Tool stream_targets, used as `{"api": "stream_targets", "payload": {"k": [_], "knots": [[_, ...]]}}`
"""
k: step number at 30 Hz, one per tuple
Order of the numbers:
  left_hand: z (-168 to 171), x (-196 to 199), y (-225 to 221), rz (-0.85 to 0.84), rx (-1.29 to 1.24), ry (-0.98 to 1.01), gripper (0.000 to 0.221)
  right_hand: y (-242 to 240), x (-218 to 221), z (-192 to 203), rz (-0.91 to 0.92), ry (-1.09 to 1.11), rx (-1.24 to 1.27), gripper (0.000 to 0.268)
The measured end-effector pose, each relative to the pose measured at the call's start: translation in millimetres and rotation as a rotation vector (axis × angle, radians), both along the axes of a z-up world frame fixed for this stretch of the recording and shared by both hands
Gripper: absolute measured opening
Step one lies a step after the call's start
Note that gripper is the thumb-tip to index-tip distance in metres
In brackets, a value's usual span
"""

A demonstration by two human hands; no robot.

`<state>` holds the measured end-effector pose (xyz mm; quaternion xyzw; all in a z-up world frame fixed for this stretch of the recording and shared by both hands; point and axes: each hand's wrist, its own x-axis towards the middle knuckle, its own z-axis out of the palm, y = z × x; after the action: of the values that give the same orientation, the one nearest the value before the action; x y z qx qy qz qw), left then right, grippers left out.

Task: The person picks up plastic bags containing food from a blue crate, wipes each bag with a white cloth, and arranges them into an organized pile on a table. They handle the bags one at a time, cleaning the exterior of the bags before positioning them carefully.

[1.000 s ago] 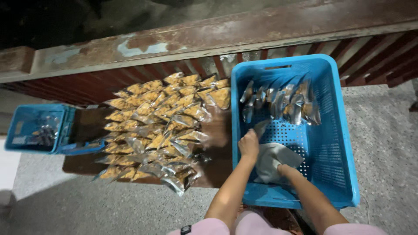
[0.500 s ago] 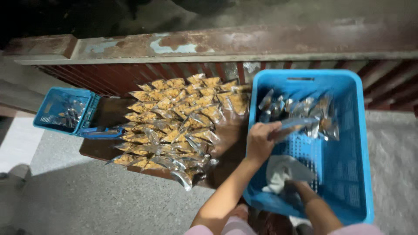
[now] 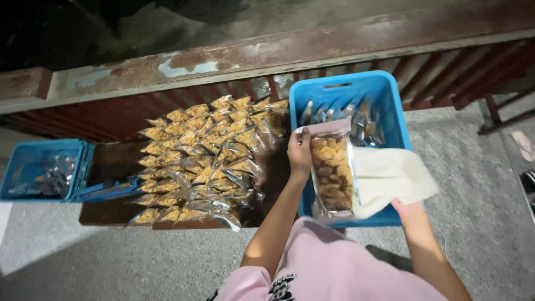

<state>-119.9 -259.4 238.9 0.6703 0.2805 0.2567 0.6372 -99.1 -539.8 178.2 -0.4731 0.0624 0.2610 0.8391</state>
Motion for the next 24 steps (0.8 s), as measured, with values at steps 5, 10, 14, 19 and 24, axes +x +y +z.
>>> {"api": "stream_targets", "payload": {"k": [5,10,14,19,24], "knots": [[-7,0,-18,-0.252,-0.201,-0.051,0.032,-3,-51,7,-0.026,-0.686,-0.37,0.054],[-40,13,-23,-0.492,-0.11,-0.102,0.017,-3,-30,5,-0.276,0.234,1.071,0.06],[-51,23,-25,-0.632,-0.438,-0.121,0.009,7,-16,-26,-0.275,0.167,1.061,0.059],[-11,3,-27,-0.415,-0.495,0.159,0.026,34,-37,-31,-0.363,0.333,0.748,0.054],[-14,11,-29,-0.328,-0.36,-0.063,0.038,37,-41,44,-0.084,0.129,0.488,0.07]]}}
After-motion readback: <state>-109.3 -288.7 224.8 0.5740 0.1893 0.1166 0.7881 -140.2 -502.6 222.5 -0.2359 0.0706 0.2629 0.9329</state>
